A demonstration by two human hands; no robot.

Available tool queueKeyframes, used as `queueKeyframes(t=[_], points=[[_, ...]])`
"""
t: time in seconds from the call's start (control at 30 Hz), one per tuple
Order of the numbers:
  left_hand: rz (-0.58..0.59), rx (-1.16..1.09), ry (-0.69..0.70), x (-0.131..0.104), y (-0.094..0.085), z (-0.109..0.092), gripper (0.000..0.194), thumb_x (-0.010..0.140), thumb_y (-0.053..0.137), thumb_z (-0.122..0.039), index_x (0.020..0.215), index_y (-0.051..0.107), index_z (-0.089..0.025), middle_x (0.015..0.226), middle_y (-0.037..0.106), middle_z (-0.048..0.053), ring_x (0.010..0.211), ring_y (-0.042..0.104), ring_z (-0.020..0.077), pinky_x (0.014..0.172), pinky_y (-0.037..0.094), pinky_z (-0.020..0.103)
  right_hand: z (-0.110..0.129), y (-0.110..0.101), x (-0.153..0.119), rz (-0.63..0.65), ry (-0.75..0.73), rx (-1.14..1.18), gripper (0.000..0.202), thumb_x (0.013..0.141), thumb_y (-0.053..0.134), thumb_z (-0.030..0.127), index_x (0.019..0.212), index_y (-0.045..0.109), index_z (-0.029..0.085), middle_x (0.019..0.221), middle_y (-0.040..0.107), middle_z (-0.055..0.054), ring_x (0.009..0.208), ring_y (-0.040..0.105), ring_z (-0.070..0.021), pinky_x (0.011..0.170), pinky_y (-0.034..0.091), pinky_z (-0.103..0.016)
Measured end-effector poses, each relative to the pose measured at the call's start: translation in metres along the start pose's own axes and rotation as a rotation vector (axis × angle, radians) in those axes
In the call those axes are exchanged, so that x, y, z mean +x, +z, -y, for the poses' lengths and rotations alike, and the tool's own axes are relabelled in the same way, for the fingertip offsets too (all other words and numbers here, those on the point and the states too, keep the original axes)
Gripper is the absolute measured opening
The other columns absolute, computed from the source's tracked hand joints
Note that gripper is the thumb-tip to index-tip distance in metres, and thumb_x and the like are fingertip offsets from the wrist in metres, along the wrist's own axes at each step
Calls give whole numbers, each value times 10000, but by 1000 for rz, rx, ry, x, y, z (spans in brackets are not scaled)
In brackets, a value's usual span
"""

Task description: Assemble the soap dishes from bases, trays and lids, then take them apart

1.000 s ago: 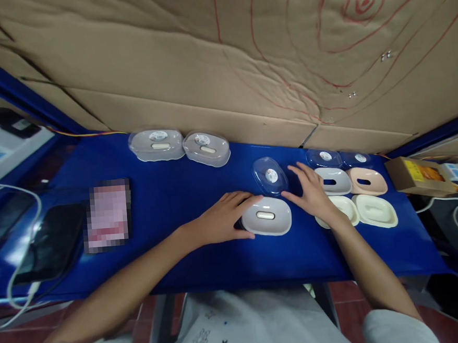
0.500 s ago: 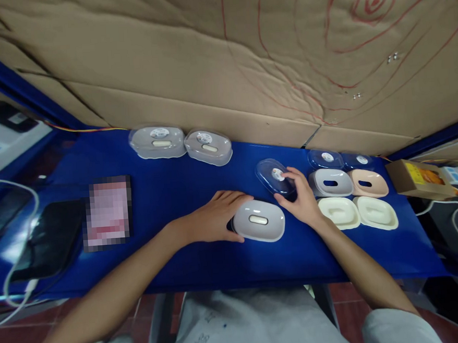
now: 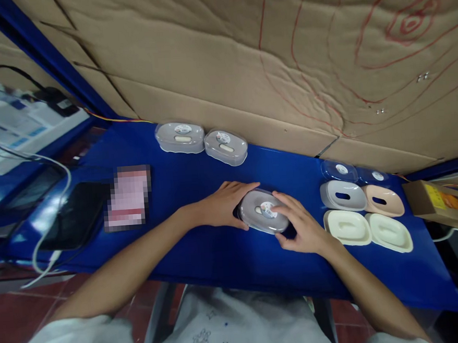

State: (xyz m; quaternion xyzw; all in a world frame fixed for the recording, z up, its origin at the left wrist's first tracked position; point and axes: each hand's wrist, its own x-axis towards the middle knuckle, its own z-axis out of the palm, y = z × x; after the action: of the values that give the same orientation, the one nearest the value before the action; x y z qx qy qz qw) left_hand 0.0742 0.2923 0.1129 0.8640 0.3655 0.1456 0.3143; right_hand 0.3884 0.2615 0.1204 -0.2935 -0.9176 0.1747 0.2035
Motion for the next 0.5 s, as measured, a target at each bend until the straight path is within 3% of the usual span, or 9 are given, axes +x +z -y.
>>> queueKeyframes(t=[0.17,0.5], points=[[-21,-2,19,1,6,-5,1160,775,937,-571,1696,283,-308,1623,533,149,1468,501,403,1196,357,549,8,-2,1,20,-5,0,694,875,723,216,1522,475,255,1714,413,-192,1606,391,-369,1237,441,-642],[8,6,38,-2,0,-1,1124,830,902,-561,1712,251,-312,1654,506,145,1503,484,387,1226,331,544,4,-9,-3,36,-7,4,675,889,739,242,1505,462,228,1653,449,-230,1569,435,-377,1206,472,-634]])
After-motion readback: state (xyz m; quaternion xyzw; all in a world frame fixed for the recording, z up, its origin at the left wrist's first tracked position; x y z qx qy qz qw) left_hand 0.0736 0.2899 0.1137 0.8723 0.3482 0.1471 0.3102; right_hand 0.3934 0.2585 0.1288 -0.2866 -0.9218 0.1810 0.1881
